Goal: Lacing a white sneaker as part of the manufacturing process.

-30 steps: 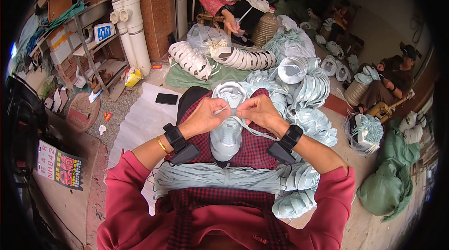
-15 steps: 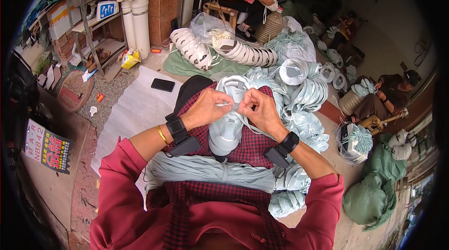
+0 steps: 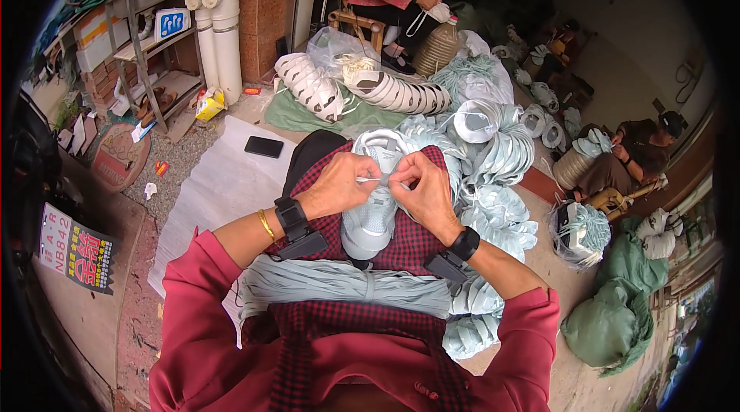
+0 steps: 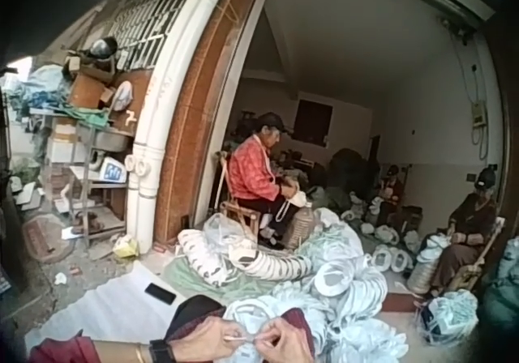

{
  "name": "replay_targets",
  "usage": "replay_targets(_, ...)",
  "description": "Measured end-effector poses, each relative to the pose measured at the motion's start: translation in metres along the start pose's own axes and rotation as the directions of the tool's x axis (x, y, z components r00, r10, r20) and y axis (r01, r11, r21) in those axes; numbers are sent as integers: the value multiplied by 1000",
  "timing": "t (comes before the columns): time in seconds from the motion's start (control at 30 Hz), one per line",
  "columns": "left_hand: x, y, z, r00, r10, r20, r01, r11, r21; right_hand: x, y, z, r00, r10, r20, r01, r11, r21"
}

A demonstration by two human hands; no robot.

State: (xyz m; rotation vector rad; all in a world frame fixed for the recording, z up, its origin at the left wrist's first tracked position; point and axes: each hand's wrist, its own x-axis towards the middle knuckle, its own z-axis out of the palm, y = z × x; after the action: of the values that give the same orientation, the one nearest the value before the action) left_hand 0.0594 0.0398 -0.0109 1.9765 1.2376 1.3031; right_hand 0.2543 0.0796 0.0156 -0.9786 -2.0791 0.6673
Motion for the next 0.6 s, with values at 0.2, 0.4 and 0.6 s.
replay_targets(0.2,4,-7,-50,940,-334,-71,262,839,-477,27,5,-22,977,-195,81,196,981,5)
replay_targets(0.4,-8,-30,-45,813,-582,11,370,503,-781,33,22,-13,976,-186,110,183,982,37)
replay_targets(0.6,-8,-16,-41,803,-595,-25,319,465,-826,30,1,-25,977,-148,151,134,986,101)
